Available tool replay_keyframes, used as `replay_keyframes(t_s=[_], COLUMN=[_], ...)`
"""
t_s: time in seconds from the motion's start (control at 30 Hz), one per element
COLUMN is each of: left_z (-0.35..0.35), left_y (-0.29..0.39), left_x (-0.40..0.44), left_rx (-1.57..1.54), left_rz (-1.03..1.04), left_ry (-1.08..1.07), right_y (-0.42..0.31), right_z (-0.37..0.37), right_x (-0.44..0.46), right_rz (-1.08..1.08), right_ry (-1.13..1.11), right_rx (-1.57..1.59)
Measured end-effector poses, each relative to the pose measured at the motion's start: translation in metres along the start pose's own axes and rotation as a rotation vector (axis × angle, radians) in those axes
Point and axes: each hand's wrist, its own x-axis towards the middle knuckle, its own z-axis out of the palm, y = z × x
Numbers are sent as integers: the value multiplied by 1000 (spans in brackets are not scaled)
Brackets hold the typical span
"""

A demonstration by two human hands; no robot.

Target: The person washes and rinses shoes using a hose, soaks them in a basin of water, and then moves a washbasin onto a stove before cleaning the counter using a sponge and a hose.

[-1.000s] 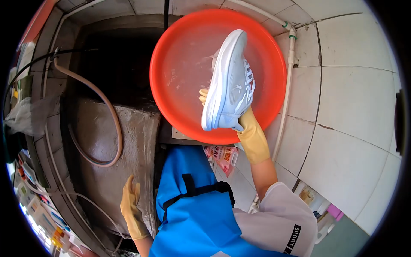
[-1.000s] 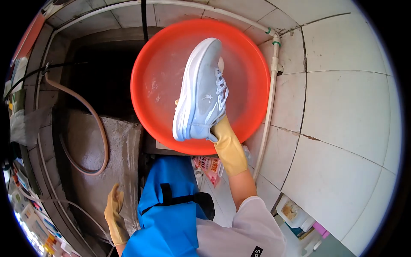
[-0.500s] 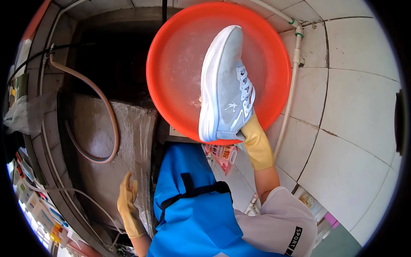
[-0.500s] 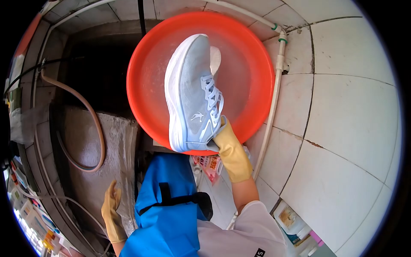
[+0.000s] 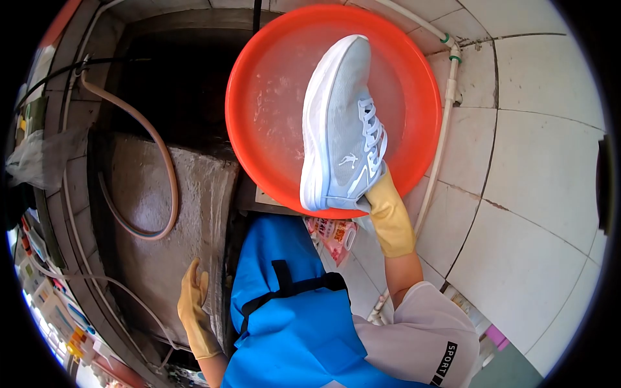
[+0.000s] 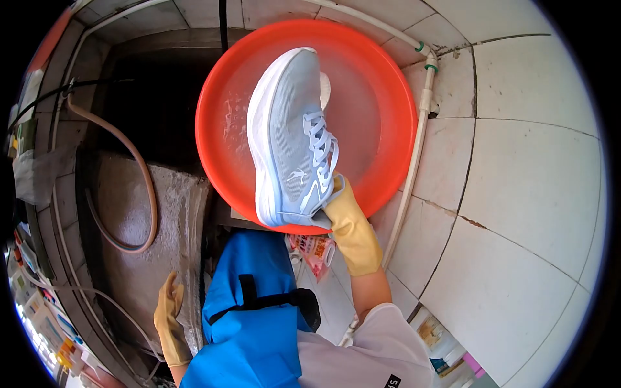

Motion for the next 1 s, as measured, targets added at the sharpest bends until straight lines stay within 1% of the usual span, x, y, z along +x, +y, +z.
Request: replay_keyframes(t_s=[0.07, 0.17, 0.27, 0.33, 0.43, 0.47, 0.5, 0.53, 0.57, 0.6, 0.63, 0.67, 0.7, 0.77, 0.8, 0.87, 0.9, 0.93, 1.0], left_z=[11, 7, 18, 18, 15, 13, 10, 7, 4, 0, -4, -7, -5, 1, 0, -2, -1, 0, 5], left_y=[-30, -18, -36, -37, -30, -25, -17, -6, 4, 12, 20, 24, 18, -4, -1, 8, 6, 1, -6], left_x=[9, 6, 8, 8, 6, 4, 1, -4, -8, -11, -13, -14, -10, -2, -5, -12, -12, -12, -12], left_rx=[29, -13, -78, -75, -53, -34, -35, -85, -135, -134, -73, -11, -14, -61, -67, -56, -62, -89, -122], left_rz=[140, 117, 114, 114, 118, 120, 126, 75, 25, 33, 18, 1, 8, 85, 86, 77, 77, 68, 59], left_ry=[99, 52, 95, 98, 93, 85, 89, 61, 31, 33, 28, 23, 30, 82, 86, 89, 94, 98, 106], right_y=[-1, -3, -4, -12, -42, -60, -67, -73, -82, -93, -99, -101, -101, -99, -97, -93, -77, -64, -42], right_z=[1, 1, 5, 12, 27, 33, 38, 41, 44, 46, 47, 46, 46, 47, 44, 32, 24, 17, 9], right_x=[0, -3, -12, -20, -10, -8, -2, 2, 5, 6, 6, 2, -3, -16, -23, -35, -26, -15, 11], right_rz=[0, 6, 48, 150, 370, 396, 385, 374, 367, 365, 360, 352, 268, 105, 98, 53, 61, 55, 95], right_ry=[-1, -3, 15, 57, 163, 199, 199, 200, 205, 194, 181, 186, 189, 188, 187, 313, 354, 350, 425], right_rx=[-8, -26, -67, -139, -208, -260, -215, -172, -169, -231, -293, -290, -307, -344, -347, -234, -181, -183, -153])
